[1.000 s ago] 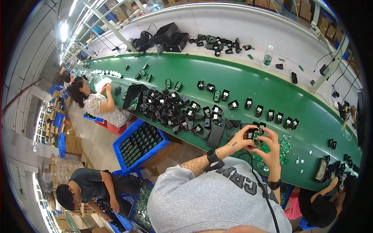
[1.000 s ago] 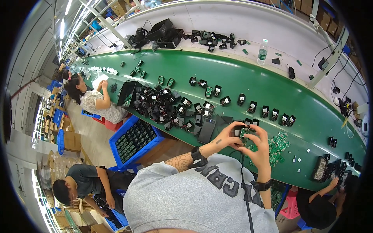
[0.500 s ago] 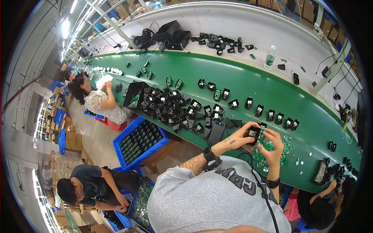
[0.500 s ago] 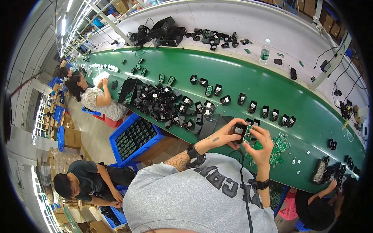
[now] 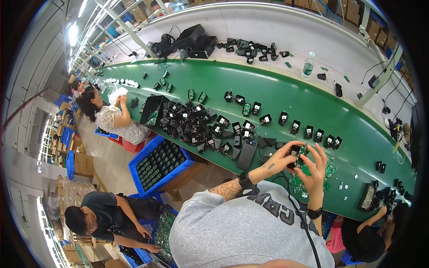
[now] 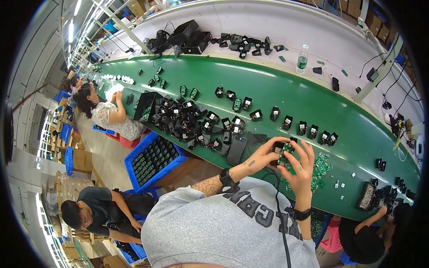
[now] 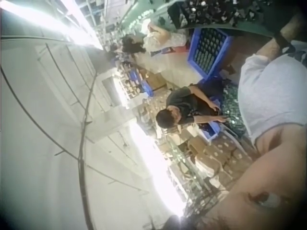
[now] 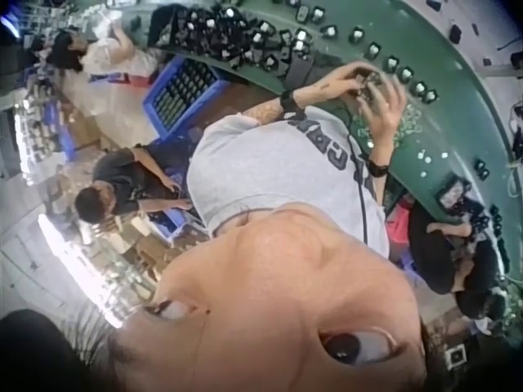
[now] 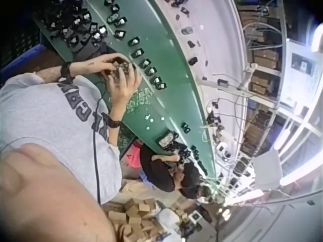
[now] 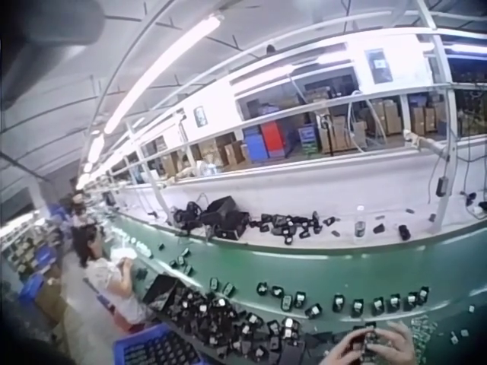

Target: The person picks up a circuit board and a black plastic housing, fits the board into the housing, and presses them together before placing the unit on the work surface.

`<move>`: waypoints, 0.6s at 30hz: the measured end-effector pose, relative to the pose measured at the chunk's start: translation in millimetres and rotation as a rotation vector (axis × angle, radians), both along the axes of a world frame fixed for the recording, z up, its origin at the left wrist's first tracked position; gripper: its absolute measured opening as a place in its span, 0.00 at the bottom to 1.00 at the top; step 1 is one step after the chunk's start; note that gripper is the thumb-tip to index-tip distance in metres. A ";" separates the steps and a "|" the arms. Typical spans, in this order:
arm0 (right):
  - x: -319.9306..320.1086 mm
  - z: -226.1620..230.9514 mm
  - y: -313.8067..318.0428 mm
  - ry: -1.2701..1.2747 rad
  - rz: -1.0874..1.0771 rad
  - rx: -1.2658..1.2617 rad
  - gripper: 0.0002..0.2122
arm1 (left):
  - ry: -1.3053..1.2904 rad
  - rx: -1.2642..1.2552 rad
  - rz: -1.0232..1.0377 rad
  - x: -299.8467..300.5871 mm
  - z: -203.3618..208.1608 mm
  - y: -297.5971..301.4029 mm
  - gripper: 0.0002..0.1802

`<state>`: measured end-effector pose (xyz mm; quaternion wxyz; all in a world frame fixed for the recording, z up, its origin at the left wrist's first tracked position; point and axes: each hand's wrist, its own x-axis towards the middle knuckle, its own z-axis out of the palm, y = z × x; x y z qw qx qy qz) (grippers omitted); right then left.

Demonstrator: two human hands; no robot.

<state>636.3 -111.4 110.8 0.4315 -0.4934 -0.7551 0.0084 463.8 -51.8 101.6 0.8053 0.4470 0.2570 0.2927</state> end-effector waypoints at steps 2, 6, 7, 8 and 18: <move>2.6 0.2 0.5 -0.002 -0.020 -0.040 0.23 | -0.036 -0.108 -0.006 -1.2 0.3 0.0 0.31; 3.5 -6.5 2.6 0.059 0.128 -0.170 0.22 | -0.034 -0.021 -0.063 0.2 -12.8 -4.8 0.35; 1.8 -3.7 2.6 0.033 0.183 -0.181 0.22 | -0.024 0.036 -0.057 1.7 -16.9 -7.0 0.35; 1.9 -2.0 3.4 -0.011 0.170 -0.168 0.22 | -0.031 0.003 -0.093 -0.8 -15.4 -6.3 0.36; 5.2 4.4 2.5 -0.001 0.214 -0.262 0.22 | -0.025 0.009 -0.098 -1.2 -10.2 -11.8 0.36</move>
